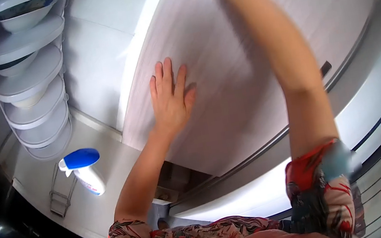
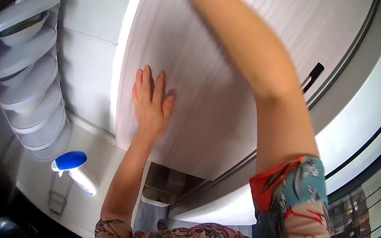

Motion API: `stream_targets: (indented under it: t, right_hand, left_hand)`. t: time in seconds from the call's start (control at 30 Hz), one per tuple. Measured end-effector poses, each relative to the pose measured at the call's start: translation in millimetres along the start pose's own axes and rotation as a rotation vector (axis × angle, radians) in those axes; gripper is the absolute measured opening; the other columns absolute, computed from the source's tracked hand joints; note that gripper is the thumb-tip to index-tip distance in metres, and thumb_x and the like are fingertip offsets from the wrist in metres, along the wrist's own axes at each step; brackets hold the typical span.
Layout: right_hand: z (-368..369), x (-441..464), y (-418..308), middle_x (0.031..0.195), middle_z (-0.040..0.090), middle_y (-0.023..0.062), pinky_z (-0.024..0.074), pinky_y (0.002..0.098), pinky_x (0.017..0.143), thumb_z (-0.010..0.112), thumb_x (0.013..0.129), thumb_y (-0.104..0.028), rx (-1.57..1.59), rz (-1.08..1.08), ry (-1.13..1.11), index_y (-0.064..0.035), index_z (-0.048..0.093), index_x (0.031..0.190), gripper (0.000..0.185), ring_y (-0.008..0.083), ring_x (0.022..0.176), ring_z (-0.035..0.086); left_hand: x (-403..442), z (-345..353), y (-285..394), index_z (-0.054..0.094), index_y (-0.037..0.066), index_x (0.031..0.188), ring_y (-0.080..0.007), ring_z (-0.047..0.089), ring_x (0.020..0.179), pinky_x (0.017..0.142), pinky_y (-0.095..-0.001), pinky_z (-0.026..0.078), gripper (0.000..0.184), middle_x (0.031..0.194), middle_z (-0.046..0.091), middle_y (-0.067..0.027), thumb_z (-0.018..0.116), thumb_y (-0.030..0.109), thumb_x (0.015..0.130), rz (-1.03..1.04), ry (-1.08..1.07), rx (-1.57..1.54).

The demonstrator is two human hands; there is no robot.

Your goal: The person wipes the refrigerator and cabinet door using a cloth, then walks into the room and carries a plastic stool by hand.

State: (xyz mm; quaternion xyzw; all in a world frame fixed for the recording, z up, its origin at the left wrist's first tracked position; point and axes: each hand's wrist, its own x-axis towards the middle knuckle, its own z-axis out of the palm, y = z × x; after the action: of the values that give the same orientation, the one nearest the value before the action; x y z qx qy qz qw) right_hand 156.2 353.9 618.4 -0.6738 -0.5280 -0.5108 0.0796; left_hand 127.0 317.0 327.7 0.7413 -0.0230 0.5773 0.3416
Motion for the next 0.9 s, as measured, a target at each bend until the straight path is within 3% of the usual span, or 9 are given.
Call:
stream_targets:
  t: [0.07,0.17,0.23,0.3,0.33,0.43,0.53,0.73,0.9]
  right_hand:
    - [18.8,-63.2,-23.7,0.121,0.041,0.0208,0.0321,0.0395,0.095,0.039,0.084,-0.021,0.157,0.136,0.014,0.0031,0.044,0.115,0.039,0.0329,0.115,0.039]
    - [37.7,-149.1,-44.5,0.120,0.044,0.0181,0.0366,0.0379,0.091,0.046,0.078,-0.014,0.578,0.546,-0.007,0.0044,0.048,0.109,0.036,0.0312,0.116,0.040]
    - [29.2,-174.2,-16.3,0.118,0.045,0.0175,0.0371,0.0370,0.090,0.045,0.077,-0.007,-0.520,-0.083,-0.234,0.0049,0.048,0.110,0.035,0.0332,0.117,0.038]
    - [-12.9,-158.3,18.6,0.116,0.046,0.0168,0.0376,0.0365,0.089,0.045,0.076,-0.003,-0.799,-0.277,-0.192,0.0045,0.048,0.109,0.034,0.0344,0.116,0.037]
    - [-34.5,-129.9,27.1,0.114,0.046,0.0164,0.0377,0.0366,0.088,0.045,0.075,-0.001,-0.533,-0.144,-0.048,0.0039,0.049,0.108,0.034,0.0344,0.115,0.038]
    - [-34.1,-141.4,20.8,0.113,0.046,0.0150,0.0385,0.0384,0.087,0.044,0.076,-0.002,-0.544,-0.214,0.066,0.0013,0.050,0.103,0.028,0.0317,0.112,0.039]
    - [-41.1,-163.3,8.3,0.111,0.045,0.0147,0.0394,0.0396,0.082,0.044,0.076,-0.003,-0.491,-0.147,-0.164,0.0015,0.049,0.101,0.026,0.0300,0.108,0.042]
    - [-50.7,-143.6,9.9,0.112,0.044,0.0118,0.0380,0.0353,0.077,0.047,0.075,-0.005,-0.647,-0.086,-0.253,-0.0027,0.050,0.104,0.030,0.0248,0.107,0.043]
    - [-54.8,-152.6,6.9,0.116,0.046,0.0088,0.0331,0.0364,0.080,0.048,0.074,-0.005,-0.622,-0.175,-0.233,-0.0028,0.052,0.103,0.029,0.0221,0.106,0.043]
  left_hand:
    - [-17.4,-13.6,5.5,0.043,0.006,0.123,-0.0369,0.020,0.127,0.098,-0.0480,0.022,0.048,0.138,0.024,-0.0163,0.057,0.016,0.078,0.004,-0.021,-0.028]
    - [-46.4,-33.0,11.7,0.044,0.005,0.122,-0.0383,0.024,0.124,0.096,-0.0479,0.025,0.049,0.135,0.028,-0.0172,0.059,0.012,0.076,-0.003,-0.069,-0.043]
    - [-66.2,-43.1,16.2,0.044,0.006,0.121,-0.0390,0.026,0.123,0.095,-0.0474,0.027,0.049,0.134,0.029,-0.0176,0.060,0.010,0.075,-0.021,-0.111,-0.056]
    - [-82.8,-51.6,21.2,0.045,0.006,0.121,-0.0393,0.027,0.123,0.095,-0.0467,0.027,0.049,0.133,0.031,-0.0177,0.060,0.009,0.074,-0.042,-0.162,-0.084]
    - [-87.3,-49.9,22.4,0.046,0.006,0.120,-0.0393,0.027,0.123,0.095,-0.0467,0.027,0.048,0.133,0.031,-0.0178,0.060,0.010,0.074,-0.048,-0.180,-0.068]
    - [-99.9,-49.0,24.9,0.047,0.006,0.119,-0.0394,0.026,0.123,0.095,-0.0468,0.027,0.045,0.133,0.031,-0.0178,0.058,0.012,0.076,-0.063,-0.238,-0.049]
    - [-107.7,-53.4,29.8,0.049,0.006,0.117,-0.0396,0.026,0.123,0.095,-0.0472,0.027,0.042,0.132,0.031,-0.0178,0.056,0.014,0.077,-0.068,-0.248,-0.068]
    - [-120.0,-45.2,37.9,0.049,0.006,0.117,-0.0399,0.027,0.122,0.096,-0.0468,0.027,0.040,0.132,0.031,-0.0179,0.055,0.015,0.078,-0.040,-0.296,-0.072]
    - [-129.4,-54.9,26.7,0.052,0.008,0.115,-0.0399,0.028,0.122,0.095,-0.0458,0.028,0.036,0.131,0.033,-0.0177,0.055,0.014,0.079,-0.063,-0.296,-0.066]
